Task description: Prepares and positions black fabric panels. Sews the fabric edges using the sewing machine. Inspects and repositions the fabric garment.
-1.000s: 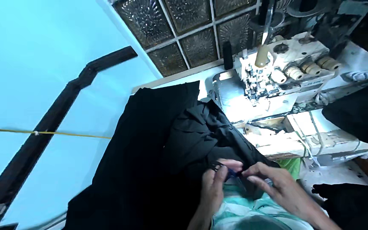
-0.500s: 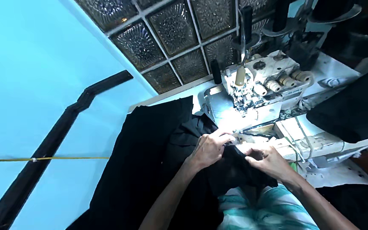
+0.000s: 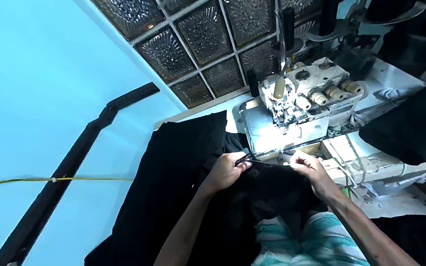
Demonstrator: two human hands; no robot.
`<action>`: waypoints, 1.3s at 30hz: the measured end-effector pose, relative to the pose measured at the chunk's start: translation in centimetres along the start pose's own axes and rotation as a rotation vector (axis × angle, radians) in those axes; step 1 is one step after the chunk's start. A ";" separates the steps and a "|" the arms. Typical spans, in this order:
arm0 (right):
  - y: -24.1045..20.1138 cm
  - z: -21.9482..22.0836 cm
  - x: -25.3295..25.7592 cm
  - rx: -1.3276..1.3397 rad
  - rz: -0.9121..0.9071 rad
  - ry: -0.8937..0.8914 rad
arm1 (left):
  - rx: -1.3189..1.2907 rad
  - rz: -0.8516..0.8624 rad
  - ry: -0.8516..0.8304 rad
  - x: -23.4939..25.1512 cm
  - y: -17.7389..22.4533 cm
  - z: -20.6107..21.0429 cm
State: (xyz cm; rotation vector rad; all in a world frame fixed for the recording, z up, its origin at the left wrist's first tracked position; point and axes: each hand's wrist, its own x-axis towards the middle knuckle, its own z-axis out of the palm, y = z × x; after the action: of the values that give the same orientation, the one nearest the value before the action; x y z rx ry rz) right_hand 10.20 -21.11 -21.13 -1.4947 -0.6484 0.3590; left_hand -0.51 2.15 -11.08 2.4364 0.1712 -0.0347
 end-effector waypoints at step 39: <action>-2.2 5.4 -2.9 0.264 0.134 0.181 | 0.296 0.330 0.074 -2.9 0.5 3.0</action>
State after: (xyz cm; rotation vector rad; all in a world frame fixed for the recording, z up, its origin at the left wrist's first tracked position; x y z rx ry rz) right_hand 4.35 -18.70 -19.71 -1.3020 -0.3434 0.3911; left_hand -3.23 -0.51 -12.88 2.7312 -0.2203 0.1902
